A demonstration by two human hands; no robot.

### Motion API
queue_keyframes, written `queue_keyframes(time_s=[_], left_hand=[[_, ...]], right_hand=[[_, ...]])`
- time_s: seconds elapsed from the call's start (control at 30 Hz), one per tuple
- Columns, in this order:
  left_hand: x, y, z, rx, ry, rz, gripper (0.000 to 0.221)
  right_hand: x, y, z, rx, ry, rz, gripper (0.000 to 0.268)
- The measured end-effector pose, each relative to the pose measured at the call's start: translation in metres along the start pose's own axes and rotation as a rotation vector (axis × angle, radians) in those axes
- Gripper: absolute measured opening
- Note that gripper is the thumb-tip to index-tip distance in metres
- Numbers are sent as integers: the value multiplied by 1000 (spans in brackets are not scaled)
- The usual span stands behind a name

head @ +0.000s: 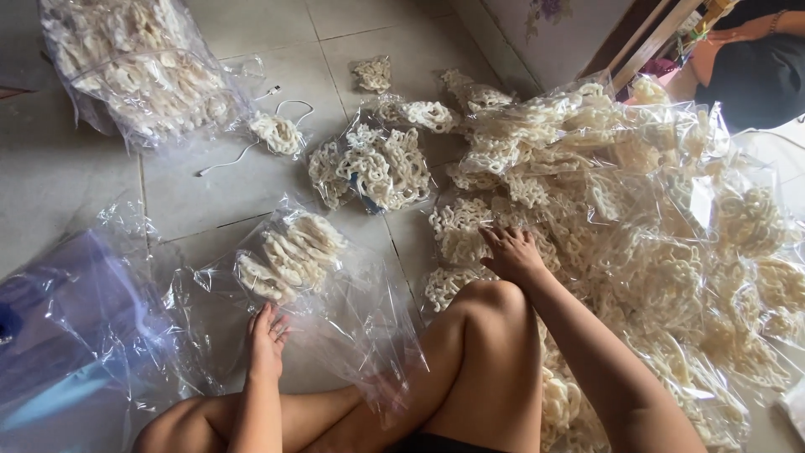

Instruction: Packing white crackers into clear plastic bags while sitting on the floor.

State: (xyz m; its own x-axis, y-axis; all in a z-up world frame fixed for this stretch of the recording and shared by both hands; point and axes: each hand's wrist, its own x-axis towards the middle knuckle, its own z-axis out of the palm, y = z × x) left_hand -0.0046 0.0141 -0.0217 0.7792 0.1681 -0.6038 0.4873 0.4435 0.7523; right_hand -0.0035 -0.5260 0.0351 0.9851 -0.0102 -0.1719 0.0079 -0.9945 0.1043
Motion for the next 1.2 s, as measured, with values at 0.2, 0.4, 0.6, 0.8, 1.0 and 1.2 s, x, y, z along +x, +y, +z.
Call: queue_keyframes(time_s=[0.2,0.4,0.6,0.8,1.0,1.2], left_hand=[[3,-2,-1,-6,-6,-5,49],[3,-2,0,-19,-12,-7,48],[3,-3,0,-32,-21,6,47],[-15,7,18,76,2,42,63],[-12,1,24,155,11,80,93],[27,-8,12,112,27,103,81]], right_hand=[[-4,-3,-12,39,-27,68,92],[-1,0,-18,27,-14,70,92],[1,3,-25,53,-25,103,76],[-3,-6,-47,281,-178,149,63],[-13,-11,-78,316,-113,139,57],[-30,-23,-142,914,372,382,63]])
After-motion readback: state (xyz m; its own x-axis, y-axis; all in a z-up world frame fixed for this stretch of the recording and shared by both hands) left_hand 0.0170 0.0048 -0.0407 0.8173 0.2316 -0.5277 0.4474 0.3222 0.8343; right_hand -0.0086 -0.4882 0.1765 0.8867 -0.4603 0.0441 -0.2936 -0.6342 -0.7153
